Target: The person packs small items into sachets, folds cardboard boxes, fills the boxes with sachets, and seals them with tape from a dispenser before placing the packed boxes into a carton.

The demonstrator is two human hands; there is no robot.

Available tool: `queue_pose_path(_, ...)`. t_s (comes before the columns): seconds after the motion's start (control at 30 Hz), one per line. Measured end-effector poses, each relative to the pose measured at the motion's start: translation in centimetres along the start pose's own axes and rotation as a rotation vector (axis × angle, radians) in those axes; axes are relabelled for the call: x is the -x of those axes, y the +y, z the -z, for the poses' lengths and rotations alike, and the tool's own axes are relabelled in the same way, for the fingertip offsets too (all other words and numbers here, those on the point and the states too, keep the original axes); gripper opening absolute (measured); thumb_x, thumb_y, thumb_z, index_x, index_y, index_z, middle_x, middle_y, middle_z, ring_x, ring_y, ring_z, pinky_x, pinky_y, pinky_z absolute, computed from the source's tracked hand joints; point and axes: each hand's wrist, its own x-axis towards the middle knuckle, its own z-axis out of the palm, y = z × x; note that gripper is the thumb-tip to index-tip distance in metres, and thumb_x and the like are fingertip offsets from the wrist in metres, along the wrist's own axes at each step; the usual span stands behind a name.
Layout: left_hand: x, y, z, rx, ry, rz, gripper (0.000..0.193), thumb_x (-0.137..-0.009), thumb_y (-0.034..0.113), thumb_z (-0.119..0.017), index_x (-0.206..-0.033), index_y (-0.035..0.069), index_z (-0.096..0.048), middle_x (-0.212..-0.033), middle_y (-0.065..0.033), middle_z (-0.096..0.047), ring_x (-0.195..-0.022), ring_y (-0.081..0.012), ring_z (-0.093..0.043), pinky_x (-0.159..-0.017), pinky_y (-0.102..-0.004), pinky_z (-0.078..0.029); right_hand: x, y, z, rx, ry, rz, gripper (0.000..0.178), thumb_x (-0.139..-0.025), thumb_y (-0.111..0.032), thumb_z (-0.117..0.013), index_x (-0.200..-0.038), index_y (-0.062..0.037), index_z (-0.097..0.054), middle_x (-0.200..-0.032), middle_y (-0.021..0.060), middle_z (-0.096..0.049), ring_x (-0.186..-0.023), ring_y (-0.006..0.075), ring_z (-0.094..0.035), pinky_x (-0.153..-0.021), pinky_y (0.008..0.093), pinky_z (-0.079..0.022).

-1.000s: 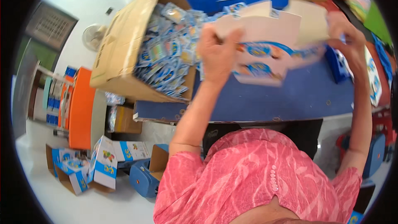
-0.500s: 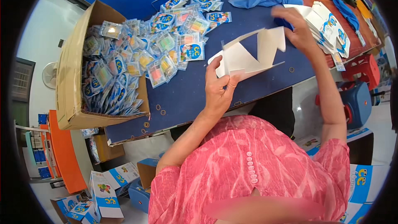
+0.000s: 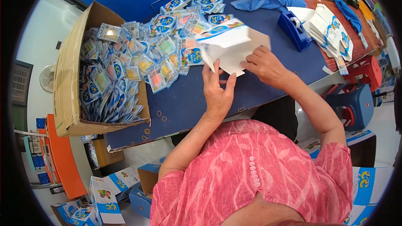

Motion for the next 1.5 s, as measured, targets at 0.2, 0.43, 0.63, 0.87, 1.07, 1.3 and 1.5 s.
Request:
queue_pose_path(0.2,-2.1,-1.6,2.4,-0.171,0.155,-0.257,0.069,-0.076,0.027,-0.084,-0.126,-0.003,-0.048,-0.139,-0.0244,-0.042,-0.113,-0.0298,-0.056,-0.094,-0.0359,-0.046,-2.7,0.9,6.2,-0.178,-0.04,0.218,0.012,-0.077,0.001,-0.061,-0.087,-0.0047,-0.059,-0.089,0.0086,-0.062,-0.091,0.0303,-0.061,-0.077,0.0409,-0.049)
queue_pose_path(0.43,-2.5,-0.3,1.4,0.117,-0.24,-0.125,0.072,-0.084,0.023,-0.072,-0.14,-0.002,-0.035,-0.138,-0.0212,-0.045,-0.129,-0.0261,-0.045,-0.107,-0.0359,-0.036,-3.4,1.1,9.9,-0.409,-0.585,0.052,0.009,-0.08,-0.006,-0.064,-0.087,-0.0039,-0.059,-0.088,0.0107,-0.062,-0.086,0.0325,-0.061,-0.078,0.0388,-0.049)
queue_pose_path(0.63,-1.9,-1.9,-0.2,0.388,-0.309,0.139,0.066,-0.095,0.022,-0.052,-0.148,-0.005,-0.024,-0.145,-0.0228,-0.04,-0.137,-0.0287,-0.038,-0.113,-0.0373,-0.029,-1.5,0.5,5.9,-0.42,-0.191,-0.036,0.015,-0.078,-0.009,-0.066,-0.092,-0.0063,-0.064,-0.089,0.0095,-0.063,-0.089,0.0304,-0.061,-0.081,0.0389,-0.049)
queue_pose_path(0.87,0.2,-2.2,-1.1,0.122,-0.052,-0.063,0.073,-0.097,0.031,-0.05,-0.151,-0.007,-0.018,-0.152,-0.0279,-0.031,-0.14,-0.037,-0.034,-0.114,-0.0434,-0.028,0.8,-2.6,2.9,-0.081,0.116,0.023,0.02,-0.071,-0.008,-0.065,-0.091,-0.0047,-0.065,-0.095,0.0068,-0.064,-0.097,0.0258,-0.06,-0.082,0.0426,-0.05)
queue_pose_path(1.07,1.3,-1.8,1.0,-0.307,-0.225,-0.765,0.063,-0.096,0.032,-0.054,-0.144,-0.005,-0.037,-0.148,-0.026,-0.039,-0.139,-0.0402,-0.037,-0.114,-0.0476,-0.028,1.1,-2.4,1.4,-0.212,0.166,0.005,0.018,-0.073,-0.007,-0.065,-0.091,-0.0034,-0.065,-0.097,0.0081,-0.063,-0.096,0.0272,-0.06,-0.082,0.0423,-0.05)
queue_pose_path(1.3,-0.4,0.2,1.9,-0.473,-0.604,-0.674,0.044,-0.095,0.031,-0.056,-0.13,0.003,-0.059,-0.137,-0.019,-0.055,-0.133,-0.0373,-0.047,-0.112,-0.048,-0.032,2.7,-0.6,2.7,-0.09,0.639,0.095,0.018,-0.076,-0.002,-0.065,-0.093,0.0,-0.067,-0.107,0.0107,-0.065,-0.094,0.026,-0.061,-0.081,0.0354,-0.05)
queue_pose_path(1.5,-1.1,0.0,2.9,-0.28,-0.623,-0.473,0.046,-0.084,0.01,-0.068,-0.129,0.003,-0.058,-0.136,-0.0179,-0.055,-0.129,-0.0362,-0.05,-0.109,-0.0479,-0.037,2.3,0.7,1.6,-0.471,0.335,-0.151,0.034,-0.076,0.002,-0.068,-0.11,0.0012,-0.064,-0.113,0.0127,-0.064,-0.1,0.0296,-0.06,-0.085,0.0353,-0.05)
